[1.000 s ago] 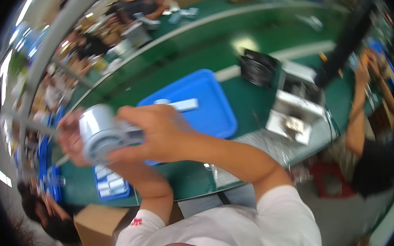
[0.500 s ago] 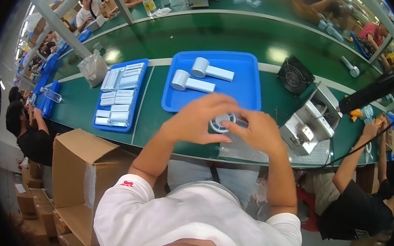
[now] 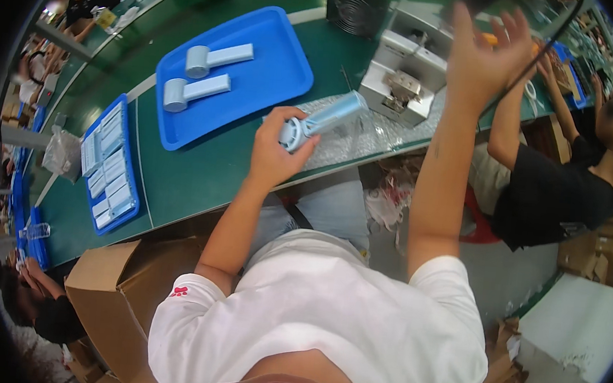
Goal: The person assembles small electronic devices by inserting cylindrical components into light blue plastic housings. They use a handheld soldering iron to secure internal wires and then place the finished units into a blue tray. The process is repeated for multiple units in a factory setting.
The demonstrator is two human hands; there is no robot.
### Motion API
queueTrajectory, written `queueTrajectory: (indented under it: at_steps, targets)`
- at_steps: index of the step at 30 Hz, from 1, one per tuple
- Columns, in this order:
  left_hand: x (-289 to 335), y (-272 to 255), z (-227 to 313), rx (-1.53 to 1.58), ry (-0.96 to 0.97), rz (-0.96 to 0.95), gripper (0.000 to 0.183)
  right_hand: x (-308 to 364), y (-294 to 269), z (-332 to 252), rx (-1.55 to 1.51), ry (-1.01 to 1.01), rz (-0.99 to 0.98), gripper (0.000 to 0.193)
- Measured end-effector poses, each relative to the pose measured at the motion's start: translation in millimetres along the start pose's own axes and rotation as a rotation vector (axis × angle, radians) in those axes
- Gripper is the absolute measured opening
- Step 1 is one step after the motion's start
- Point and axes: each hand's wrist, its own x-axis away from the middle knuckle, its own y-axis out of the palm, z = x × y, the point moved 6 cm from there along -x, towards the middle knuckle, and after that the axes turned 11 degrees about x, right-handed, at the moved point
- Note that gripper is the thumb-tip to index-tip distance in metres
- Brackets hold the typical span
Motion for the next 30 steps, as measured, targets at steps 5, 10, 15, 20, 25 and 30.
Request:
queueTrajectory:
  at_steps: [5, 10, 15, 20, 25, 30]
  targets:
    - [5.7, -0.4, -13.2, 0.052, -0.143, 0.061, 0.033, -50.8, 38.2, -20.2, 0.020, 0.032, -0.159, 0.036]
    - [2.2, -1.0, -11.7, 0.040, -0.050, 0.014, 0.032, -32.0, 10.5, -100.5, -0.498, 0.090, -0.198, 0.026]
    - [-0.4, 7.2, -11.0, 0.034, -0.089, 0.024, 0.031, -30.3, 30.4, -84.3, -0.371, -0.055, -0.198, 0.035]
    - [7.9, 14.2, -20.5, 0.132, -0.138, 0.132, 0.033, -31.2, 47.5, -55.3, -0.311, -0.077, -0.256, 0.036]
    - [10.7, 18.6, -21.4, 0.119, -0.106, 0.152, 0.034, -20.9, 52.9, -49.4, -0.335, -0.048, -0.261, 0.034]
    - [10.2, 17.0, -24.0, 0.104, -0.062, 0.164, 0.036, -8.0, 48.4, -45.5, -0.424, 0.067, -0.355, 0.038]
